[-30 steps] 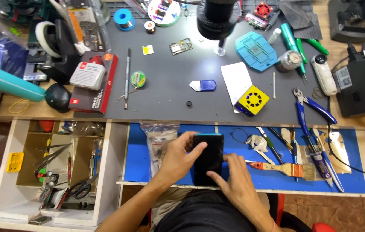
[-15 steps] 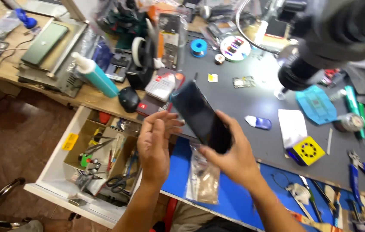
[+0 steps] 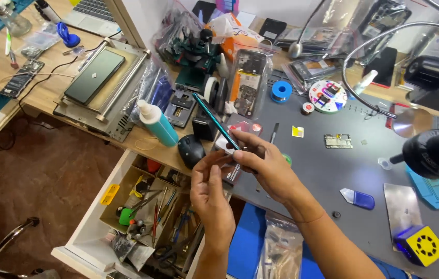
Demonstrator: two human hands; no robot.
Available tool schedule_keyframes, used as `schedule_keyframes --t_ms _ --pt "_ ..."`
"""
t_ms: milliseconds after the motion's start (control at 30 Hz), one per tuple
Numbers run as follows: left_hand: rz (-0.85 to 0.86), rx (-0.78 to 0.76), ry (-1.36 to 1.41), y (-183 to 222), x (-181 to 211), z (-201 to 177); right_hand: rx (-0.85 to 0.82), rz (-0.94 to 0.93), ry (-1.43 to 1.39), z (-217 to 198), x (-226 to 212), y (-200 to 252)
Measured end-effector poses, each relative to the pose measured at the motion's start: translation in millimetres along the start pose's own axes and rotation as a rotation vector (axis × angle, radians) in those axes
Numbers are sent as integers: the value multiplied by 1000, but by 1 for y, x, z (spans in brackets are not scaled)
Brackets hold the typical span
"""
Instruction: A person is at an electronics repair bench using tweezers to inspect small components and preparing parts for a smartphone repair.
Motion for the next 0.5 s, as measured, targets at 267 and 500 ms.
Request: schedule_keyframes --t_ms 267,500 --pt "67 83 -60 -12 12 -22 190 -435 690 87 -138 -60" --pt "93 146 -98 -14 27 -33 116 -623 975 208 -158 -195"
Point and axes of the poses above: each hand's wrist, its own y-axis away from the middle knuckle, its own z-axis out of the palm, x = y × z, the point moved 8 cm from there along -y, towards the middle knuckle, and after that the axes turned 14 degrees about z, right-handed, at the moved point
